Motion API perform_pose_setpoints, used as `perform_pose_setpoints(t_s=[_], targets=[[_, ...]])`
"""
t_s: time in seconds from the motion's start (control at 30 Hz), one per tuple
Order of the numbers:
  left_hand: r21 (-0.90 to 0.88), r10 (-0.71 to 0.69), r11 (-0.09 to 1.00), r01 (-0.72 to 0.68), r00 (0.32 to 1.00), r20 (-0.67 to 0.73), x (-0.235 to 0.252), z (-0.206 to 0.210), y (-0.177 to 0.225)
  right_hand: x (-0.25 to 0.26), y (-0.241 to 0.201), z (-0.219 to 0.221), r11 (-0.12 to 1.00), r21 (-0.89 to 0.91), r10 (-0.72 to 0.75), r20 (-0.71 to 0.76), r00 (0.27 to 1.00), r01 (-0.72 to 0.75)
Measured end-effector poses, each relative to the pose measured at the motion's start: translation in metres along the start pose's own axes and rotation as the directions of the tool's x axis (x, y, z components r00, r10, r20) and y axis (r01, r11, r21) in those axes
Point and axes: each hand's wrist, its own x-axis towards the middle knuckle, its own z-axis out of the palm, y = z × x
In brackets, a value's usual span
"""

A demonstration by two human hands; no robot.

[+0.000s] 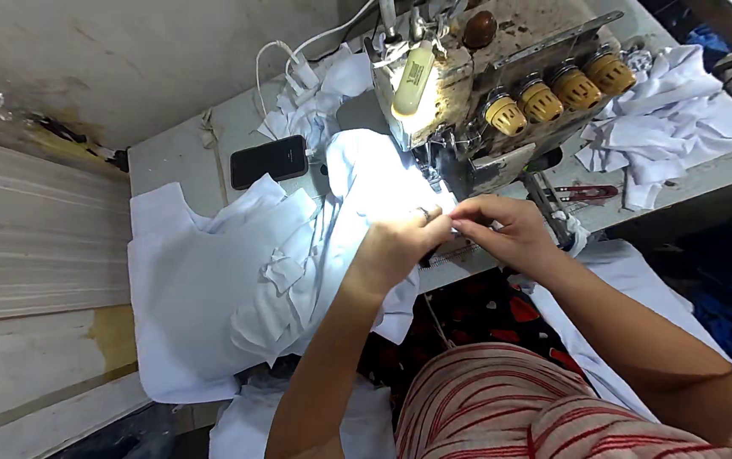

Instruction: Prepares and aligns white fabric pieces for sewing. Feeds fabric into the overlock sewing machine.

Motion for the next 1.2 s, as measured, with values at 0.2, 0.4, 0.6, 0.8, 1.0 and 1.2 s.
perform_pose_setpoints(t_s=[0.2,0.4,0.6,0.8,1.0,1.2], targets=[[0.032,-0.058,0.998,0.058,0.998,-0.013,0.007,-0.010,-0.035,0.009,0.000,-0.001,0.978,-0.203,-0.028,0.059,0.998,0.040],[0.087,-0.476,0.877,0.473,0.879,0.010,0.042,-0.024,-0.035,0.002,-0.010,-0.004,0.991,-0.094,-0.080,0.190,0.979,0.099],[0.256,-0.682,0.673,0.694,0.716,-0.149,0.006,-0.037,-0.023,0.005,-0.016,0.008,0.973,-0.017,-0.219,0.239,0.946,0.229],[0.238,-0.552,0.789,0.566,0.824,-0.130,-0.045,-0.024,0.048,-0.001,-0.021,0.020,0.951,-0.057,-0.266,0.344,0.901,0.302],[0.144,-0.280,0.949,0.282,0.959,-0.030,-0.023,-0.022,0.025,0.020,-0.008,-0.029,0.917,-0.290,-0.160,0.361,0.919,0.273],[0.081,-0.253,0.966,0.244,0.959,0.126,-0.035,-0.086,0.016,0.012,-0.049,-0.104,0.838,-0.420,-0.204,0.352,0.914,0.349]])
